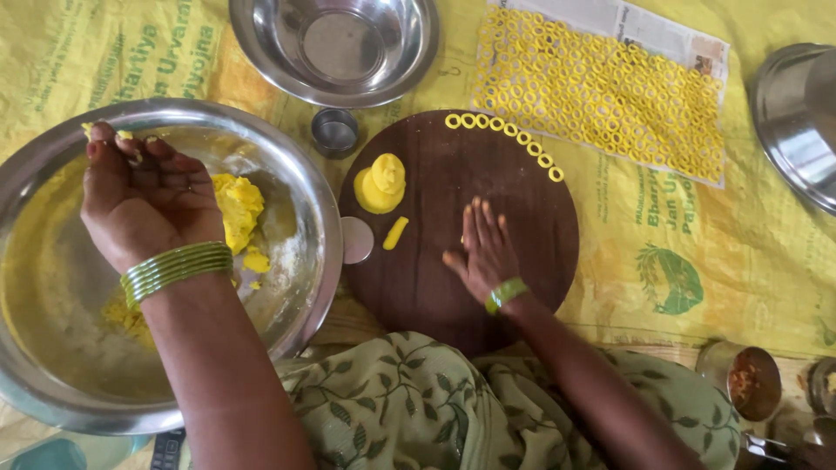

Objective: The person rolls yellow dough into thin ropes on a wooden board, then shapes them into small rings and places them on a newspaper sheet. The person repeatedly takes dough from a metal bowl, rolls it, and forms rings.

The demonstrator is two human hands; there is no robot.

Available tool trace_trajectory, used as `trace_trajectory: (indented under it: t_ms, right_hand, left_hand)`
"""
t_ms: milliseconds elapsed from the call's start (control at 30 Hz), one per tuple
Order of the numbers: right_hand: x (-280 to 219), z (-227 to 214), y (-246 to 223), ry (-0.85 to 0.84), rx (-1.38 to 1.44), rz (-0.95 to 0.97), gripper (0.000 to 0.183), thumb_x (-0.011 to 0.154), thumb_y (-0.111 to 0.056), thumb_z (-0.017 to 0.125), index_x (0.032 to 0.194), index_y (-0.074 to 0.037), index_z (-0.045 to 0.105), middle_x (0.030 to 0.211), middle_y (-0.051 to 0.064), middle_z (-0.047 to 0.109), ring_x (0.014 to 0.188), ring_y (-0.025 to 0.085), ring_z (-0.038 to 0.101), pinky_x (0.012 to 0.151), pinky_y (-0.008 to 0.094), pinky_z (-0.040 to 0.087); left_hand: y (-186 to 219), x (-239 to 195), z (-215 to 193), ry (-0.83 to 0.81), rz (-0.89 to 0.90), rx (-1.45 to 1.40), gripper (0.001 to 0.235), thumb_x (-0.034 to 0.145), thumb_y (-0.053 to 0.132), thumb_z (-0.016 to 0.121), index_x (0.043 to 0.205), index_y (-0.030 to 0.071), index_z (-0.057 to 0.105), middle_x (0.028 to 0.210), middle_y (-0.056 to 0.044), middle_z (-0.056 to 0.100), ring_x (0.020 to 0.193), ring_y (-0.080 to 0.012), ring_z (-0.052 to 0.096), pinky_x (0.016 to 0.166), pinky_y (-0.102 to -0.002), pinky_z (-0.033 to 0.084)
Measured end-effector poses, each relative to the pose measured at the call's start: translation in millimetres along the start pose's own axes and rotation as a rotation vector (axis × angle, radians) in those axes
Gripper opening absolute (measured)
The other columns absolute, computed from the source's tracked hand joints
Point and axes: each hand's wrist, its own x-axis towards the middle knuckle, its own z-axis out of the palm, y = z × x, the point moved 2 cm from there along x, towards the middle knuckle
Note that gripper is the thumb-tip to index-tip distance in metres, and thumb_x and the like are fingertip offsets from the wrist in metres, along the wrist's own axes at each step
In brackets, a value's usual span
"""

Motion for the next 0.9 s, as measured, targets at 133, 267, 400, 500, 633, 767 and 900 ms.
trace_trajectory:
  t_ms: [133,267,400,500,633,767,900]
  right_hand:
    - [77,-1,23,0.044,-0.019,0.112,0.096,0.102,-0.066,0.037,0.161,0.006,0.016,0.169,0.025,0.012,0.158,0.036,0.008,0.126,0.054,0.01]
    - [107,-7,33,0.141,-0.062,0.135,0.098,0.1,-0.068,0.04,0.161,0.005,0.016,0.17,0.023,0.013,0.159,0.035,0.008,0.128,0.053,0.009]
    - [83,-10,18,0.14,-0.024,0.117,0.099,0.098,-0.065,0.046,0.16,0.006,0.018,0.169,0.025,0.014,0.158,0.038,0.01,0.126,0.054,0.01]
    - [34,-14,-2,0.076,0.001,0.104,0.1,0.095,-0.063,0.05,0.159,0.007,0.02,0.168,0.026,0.018,0.157,0.038,0.014,0.125,0.055,0.014]
    - [-58,-12,-29,-0.005,0.01,0.073,0.1,0.091,-0.07,0.049,0.156,0.004,0.027,0.164,0.024,0.024,0.154,0.037,0.019,0.121,0.057,0.018]
    - [-107,-7,-44,-0.086,0.049,0.079,0.101,0.092,-0.075,0.045,0.156,0.002,0.031,0.166,0.021,0.025,0.155,0.035,0.021,0.122,0.057,0.019]
    - [-115,-5,-53,-0.03,0.01,0.062,0.1,0.093,-0.074,0.044,0.156,0.002,0.032,0.166,0.02,0.026,0.154,0.034,0.023,0.123,0.057,0.019]
  left_hand:
    - [5,2,2,0.078,0.039,-0.002,0.021,0.113,0.016,0.055,0.105,0.004,0.07,0.086,-0.007,0.068,0.073,-0.0183,0.065,0.067,-0.031,0.053]
    - [7,4,1,0.156,0.093,-0.002,0.025,0.111,0.012,0.05,0.104,0.002,0.072,0.085,-0.008,0.069,0.07,-0.0174,0.063,0.064,-0.031,0.054]
    - [18,17,-18,0.151,0.141,-0.04,0.026,0.107,0.011,0.049,0.095,0.003,0.07,0.083,-0.009,0.07,0.072,-0.0192,0.065,0.066,-0.033,0.055]
    - [21,37,-33,0.134,0.233,0.031,0.027,0.102,0.016,0.052,0.091,0.002,0.072,0.077,-0.011,0.07,0.063,-0.0181,0.061,0.059,-0.034,0.052]
    - [15,60,-57,0.348,0.08,-0.189,0.014,0.102,0.014,0.06,0.096,0.003,0.064,0.086,-0.014,0.07,0.076,-0.0248,0.071,0.067,-0.035,0.058]
    - [5,58,-82,0.278,-0.045,-0.213,0.006,0.103,0.004,0.067,0.105,-0.001,0.063,0.098,-0.015,0.069,0.089,-0.0257,0.073,0.074,-0.034,0.059]
    - [19,57,-113,0.157,-0.037,-0.161,0.013,0.102,-0.001,0.07,0.111,-0.006,0.065,0.102,-0.014,0.07,0.095,-0.0253,0.073,0.077,-0.032,0.058]
